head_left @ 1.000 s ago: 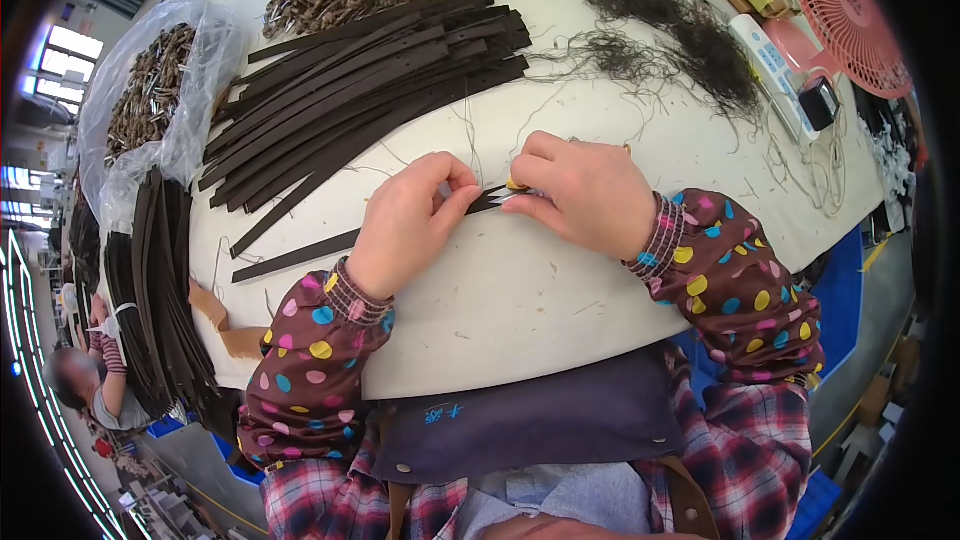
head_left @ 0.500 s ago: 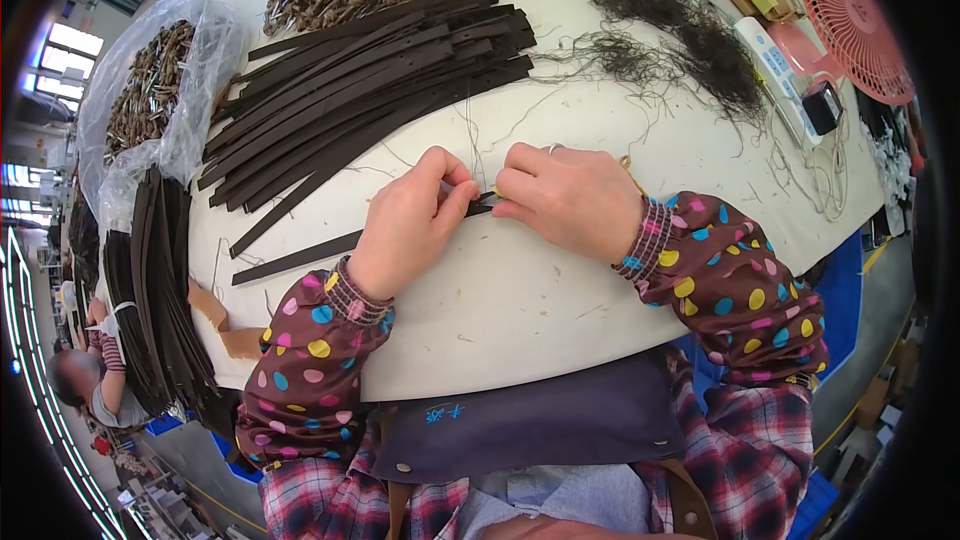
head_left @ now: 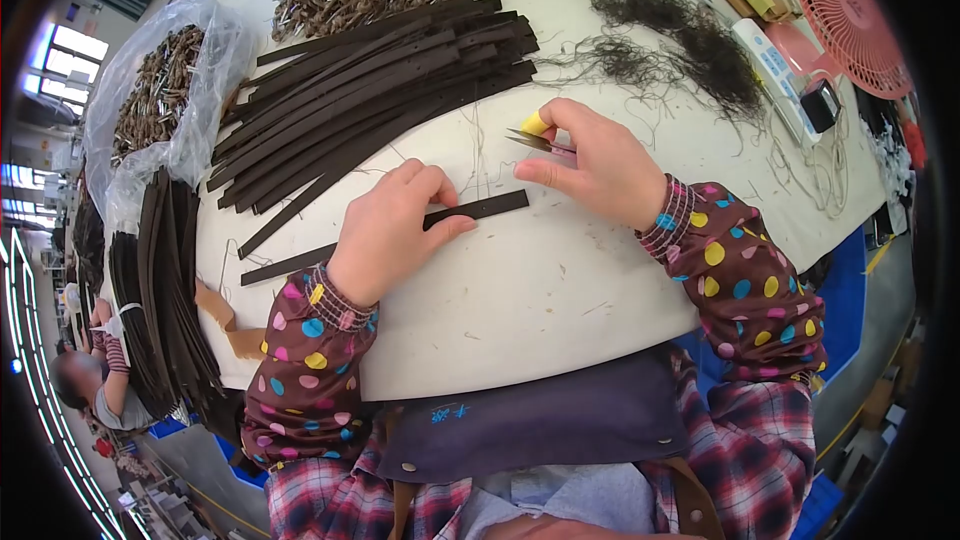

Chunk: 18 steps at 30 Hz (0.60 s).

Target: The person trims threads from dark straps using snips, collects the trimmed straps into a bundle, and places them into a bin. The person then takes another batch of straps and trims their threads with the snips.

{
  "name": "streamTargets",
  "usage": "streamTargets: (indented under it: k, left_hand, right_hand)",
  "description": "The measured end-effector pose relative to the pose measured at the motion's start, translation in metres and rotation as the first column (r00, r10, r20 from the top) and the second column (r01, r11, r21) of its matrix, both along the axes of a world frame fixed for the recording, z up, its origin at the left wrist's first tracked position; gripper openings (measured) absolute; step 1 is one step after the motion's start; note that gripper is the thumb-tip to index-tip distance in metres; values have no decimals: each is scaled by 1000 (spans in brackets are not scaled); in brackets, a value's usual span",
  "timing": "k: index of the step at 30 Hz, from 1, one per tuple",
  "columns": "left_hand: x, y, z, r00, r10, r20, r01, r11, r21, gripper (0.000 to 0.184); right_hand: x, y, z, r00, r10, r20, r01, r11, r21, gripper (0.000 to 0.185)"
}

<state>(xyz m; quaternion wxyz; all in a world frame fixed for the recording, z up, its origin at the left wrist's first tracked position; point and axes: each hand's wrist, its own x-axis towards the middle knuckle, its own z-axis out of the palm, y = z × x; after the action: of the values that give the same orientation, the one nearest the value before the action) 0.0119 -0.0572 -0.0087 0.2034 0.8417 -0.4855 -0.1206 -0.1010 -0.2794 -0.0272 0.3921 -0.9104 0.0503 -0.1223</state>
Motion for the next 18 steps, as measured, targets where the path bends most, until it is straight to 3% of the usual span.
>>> streamTargets:
  k: [4, 7, 10, 13, 16, 18]
  left_hand:
    - [-11, -4, 2, 970, -5, 244, 15, 999, -38, 23]
    - [-16, -3, 4, 993, -9, 120, 8, 1000, 13, 24]
    - [-12, -5, 2, 988, 68, -136, -74, 997, -35, 28]
    - [-8, -12, -2, 989, 96, -109, -97, 995, -3, 32]
    - [-12, -30, 7, 968, 203, -149, -182, 973, 145, 31]
    - [-8, -32, 0, 946, 214, -244, -195, 975, 103, 28]
  right_hand:
    - [-2, 8, -1, 987, 117, -113, -104, 988, 116, 37]
    - [-3, 10, -6, 979, 166, -120, -151, 980, 127, 35]
    - [-5, 10, -5, 973, 184, -137, -176, 982, 67, 37]
    - [-5, 11, -6, 974, 194, -113, -189, 980, 56, 40]
    - [-5, 11, -4, 975, 186, -118, -180, 982, 59, 43]
    - [-6, 10, -1, 978, 178, -113, -165, 980, 114, 43]
